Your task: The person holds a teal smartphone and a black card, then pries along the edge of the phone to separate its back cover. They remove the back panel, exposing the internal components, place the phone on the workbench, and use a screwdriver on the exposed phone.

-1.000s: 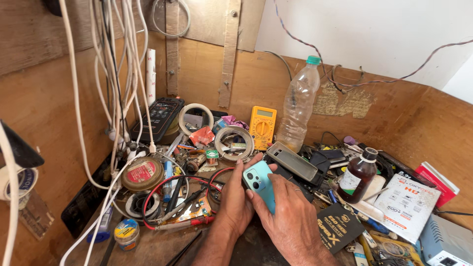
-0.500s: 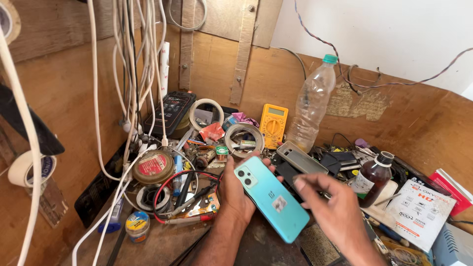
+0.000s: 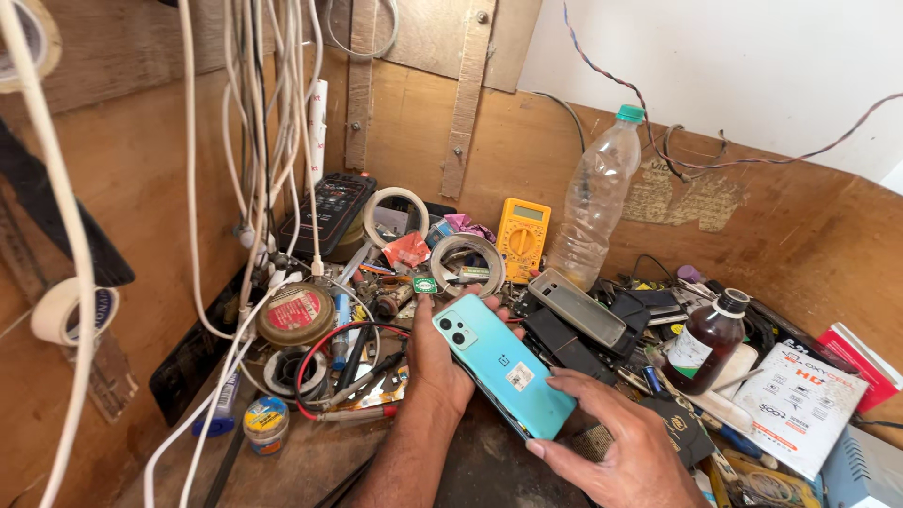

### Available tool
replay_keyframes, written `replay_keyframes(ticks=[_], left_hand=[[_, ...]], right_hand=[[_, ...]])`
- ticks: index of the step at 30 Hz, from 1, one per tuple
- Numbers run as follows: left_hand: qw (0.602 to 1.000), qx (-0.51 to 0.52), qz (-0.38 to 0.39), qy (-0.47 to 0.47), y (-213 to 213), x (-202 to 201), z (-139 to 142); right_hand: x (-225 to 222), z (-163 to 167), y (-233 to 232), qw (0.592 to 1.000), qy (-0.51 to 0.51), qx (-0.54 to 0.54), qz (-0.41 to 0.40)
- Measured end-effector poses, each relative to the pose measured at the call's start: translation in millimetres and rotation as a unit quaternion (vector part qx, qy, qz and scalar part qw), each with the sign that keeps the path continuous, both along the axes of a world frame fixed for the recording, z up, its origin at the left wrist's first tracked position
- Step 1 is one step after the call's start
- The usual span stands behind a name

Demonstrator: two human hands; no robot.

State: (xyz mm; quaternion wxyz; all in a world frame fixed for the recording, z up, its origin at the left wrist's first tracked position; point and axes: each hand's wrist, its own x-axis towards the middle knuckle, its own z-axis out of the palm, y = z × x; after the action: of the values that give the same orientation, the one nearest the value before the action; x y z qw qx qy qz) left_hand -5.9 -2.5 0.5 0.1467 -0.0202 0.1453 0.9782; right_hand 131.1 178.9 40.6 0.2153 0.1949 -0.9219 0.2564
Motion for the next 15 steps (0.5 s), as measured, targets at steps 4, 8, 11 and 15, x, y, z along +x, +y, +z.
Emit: replay_keyframes(ticks=[4,8,11,15], left_hand=[[1.000,-0.014,-0.007,0.002,1.0,-0.4,-0.8],[0.999,-0.044,-0.004,-0.004,2.6,2.0,0.5],[0.998,-0.056,0.007,-0.013,1.5,3.3,3.0],[0.995,-0.095,0.027,-0.028,0.8,5.8,4.6]], right_hand=[[1.5,-5.4,4.2,0.998,-0.042,-0.031,-0.039],[4.3,-11.4,4.3,0.999,-0.019,-0.024,-0.036],[4.5,-10.8,0.9,0.996,-0.041,-0.057,-0.052],[4.1,-6.5,-4.4,0.986,-0.082,-0.115,-0.089]])
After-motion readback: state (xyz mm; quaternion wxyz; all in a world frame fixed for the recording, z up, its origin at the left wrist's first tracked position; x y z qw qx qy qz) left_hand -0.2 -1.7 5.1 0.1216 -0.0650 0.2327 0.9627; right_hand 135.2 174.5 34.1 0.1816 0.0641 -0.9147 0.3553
